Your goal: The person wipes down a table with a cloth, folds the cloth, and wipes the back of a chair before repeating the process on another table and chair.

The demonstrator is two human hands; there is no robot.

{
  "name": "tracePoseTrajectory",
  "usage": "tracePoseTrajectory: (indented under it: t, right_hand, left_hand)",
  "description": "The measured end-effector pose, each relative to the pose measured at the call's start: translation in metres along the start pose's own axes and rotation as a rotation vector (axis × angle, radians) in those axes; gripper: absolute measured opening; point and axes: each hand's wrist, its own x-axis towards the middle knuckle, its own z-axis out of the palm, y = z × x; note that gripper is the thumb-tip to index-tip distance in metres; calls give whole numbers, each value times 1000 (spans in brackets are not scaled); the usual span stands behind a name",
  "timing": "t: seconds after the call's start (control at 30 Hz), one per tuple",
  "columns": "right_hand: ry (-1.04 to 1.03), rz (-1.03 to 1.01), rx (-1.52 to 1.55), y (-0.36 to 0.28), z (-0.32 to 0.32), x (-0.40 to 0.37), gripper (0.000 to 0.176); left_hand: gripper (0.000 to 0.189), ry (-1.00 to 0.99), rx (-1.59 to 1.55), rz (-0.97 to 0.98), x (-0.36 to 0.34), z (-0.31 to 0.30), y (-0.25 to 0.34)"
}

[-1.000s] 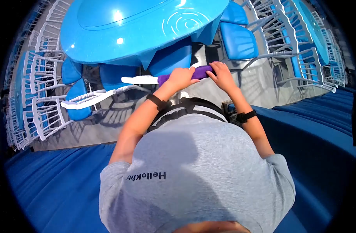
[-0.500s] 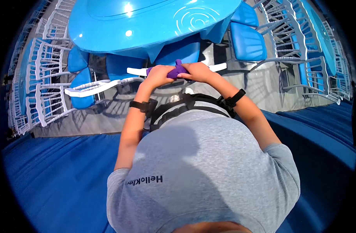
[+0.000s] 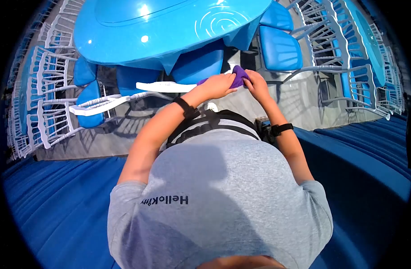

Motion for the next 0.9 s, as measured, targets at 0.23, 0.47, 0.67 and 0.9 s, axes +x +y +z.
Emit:
tracePoseTrajectory:
  t: [0.23,0.47,0.67,0.9]
  right_hand:
    - [-831,467,94,31,23,64,42]
    - [-1013,224,115,-11,64,81,43]
    - [-510,9,85,-90,46,56,35]
    - [-1031,205,334,-73,87,98,45]
  left_hand:
    - [71,-548,-527,-567,24,-20,-30]
    - [61,-559,-204,-524,-25,-62,-30]
    - [32,378,276,-228,-124,-53,-24]
    - [47,-140,-38,-632,-102,-73,-57]
